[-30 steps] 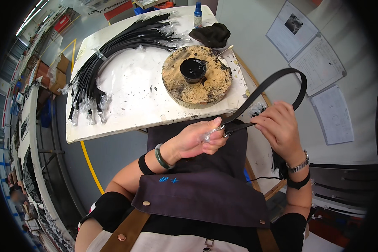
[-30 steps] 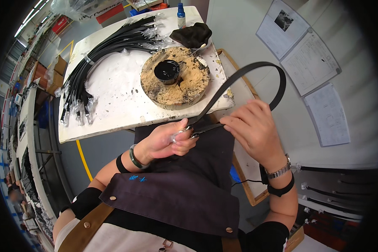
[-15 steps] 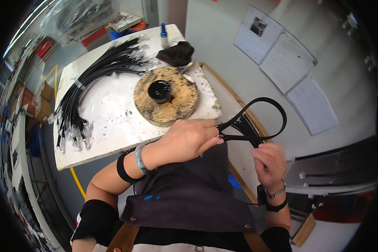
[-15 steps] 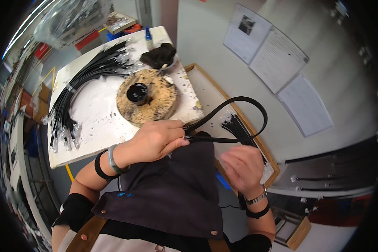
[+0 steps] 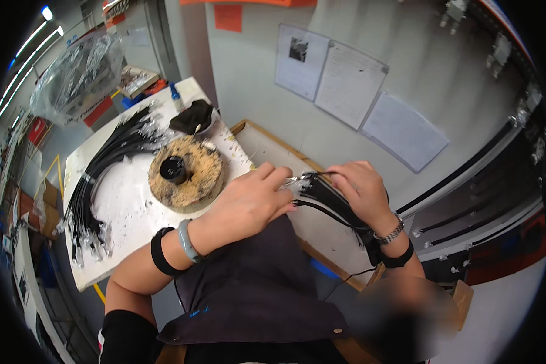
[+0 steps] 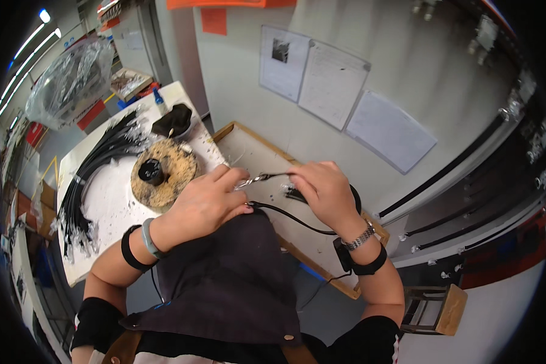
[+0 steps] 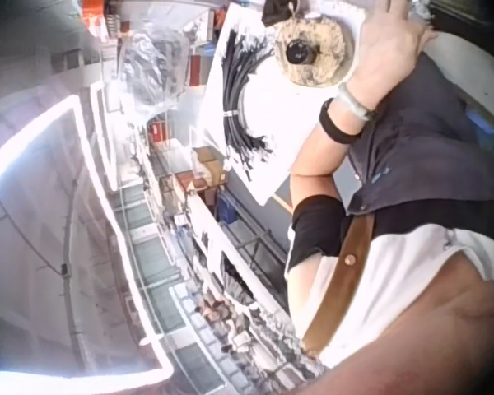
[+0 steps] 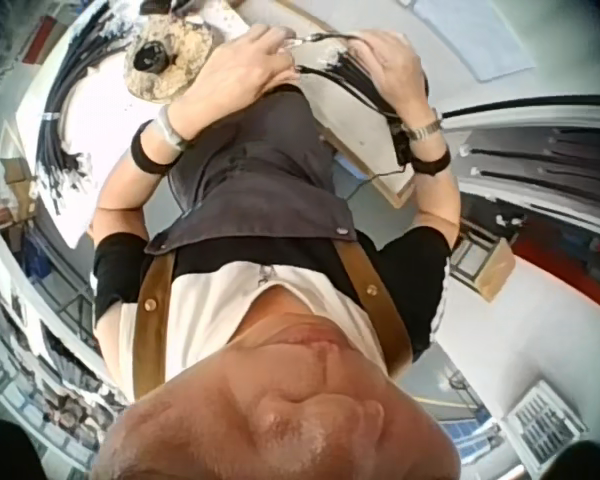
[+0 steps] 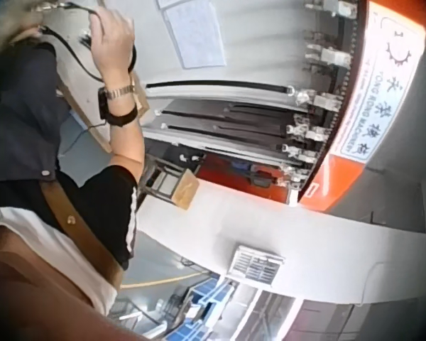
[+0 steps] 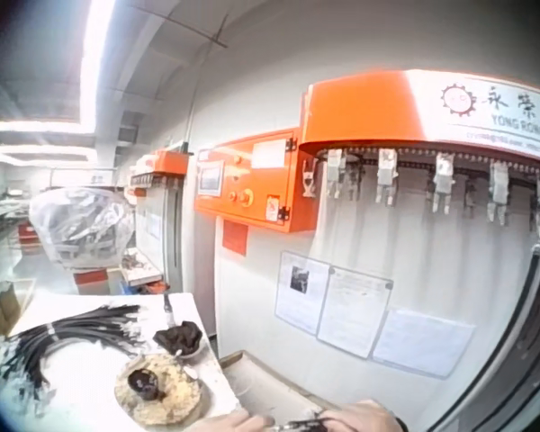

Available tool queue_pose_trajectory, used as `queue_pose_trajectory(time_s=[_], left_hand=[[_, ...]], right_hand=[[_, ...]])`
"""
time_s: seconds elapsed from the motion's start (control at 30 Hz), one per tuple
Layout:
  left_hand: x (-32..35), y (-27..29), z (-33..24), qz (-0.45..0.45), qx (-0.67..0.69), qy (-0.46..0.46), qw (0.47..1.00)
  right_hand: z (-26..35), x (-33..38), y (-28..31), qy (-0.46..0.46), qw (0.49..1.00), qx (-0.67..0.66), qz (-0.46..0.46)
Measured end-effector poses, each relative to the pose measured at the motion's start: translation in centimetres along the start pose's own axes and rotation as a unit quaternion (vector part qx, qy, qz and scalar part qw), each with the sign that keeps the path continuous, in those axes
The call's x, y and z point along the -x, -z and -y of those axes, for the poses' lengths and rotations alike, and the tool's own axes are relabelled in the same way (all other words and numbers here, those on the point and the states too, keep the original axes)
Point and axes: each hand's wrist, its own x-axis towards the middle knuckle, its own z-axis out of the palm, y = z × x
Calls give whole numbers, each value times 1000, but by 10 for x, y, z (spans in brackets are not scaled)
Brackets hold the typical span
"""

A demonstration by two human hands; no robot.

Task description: Dipping ends of black straps into a reservoir and attaching them to small components before hanging them on a rack.

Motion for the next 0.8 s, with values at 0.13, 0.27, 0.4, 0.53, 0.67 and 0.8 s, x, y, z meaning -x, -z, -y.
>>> queue_pose_trajectory(time_s=[0.13,0.27,0.4,0.53,0.67,0.8], left_hand=[[-9,-33,13,-50,-12,52,997],[1,-100,37,-35,90,104,990],[2,-165,50,3,222,91,971],[-23,-219,46,-8,301,97,949],[-43,-231,44,78,230,114,963],[-94,-162,41,-45,292,142,945]], right_hand=[[-15,-14,38,-199,949,-202,-140],[-31,-45,99,31,976,77,-199],[-4,-66,145,-1,969,-30,-244],[24,-73,163,-94,950,-192,-227],[-7,-59,139,-147,941,-224,-207],[-24,-42,118,-195,929,-224,-222]])
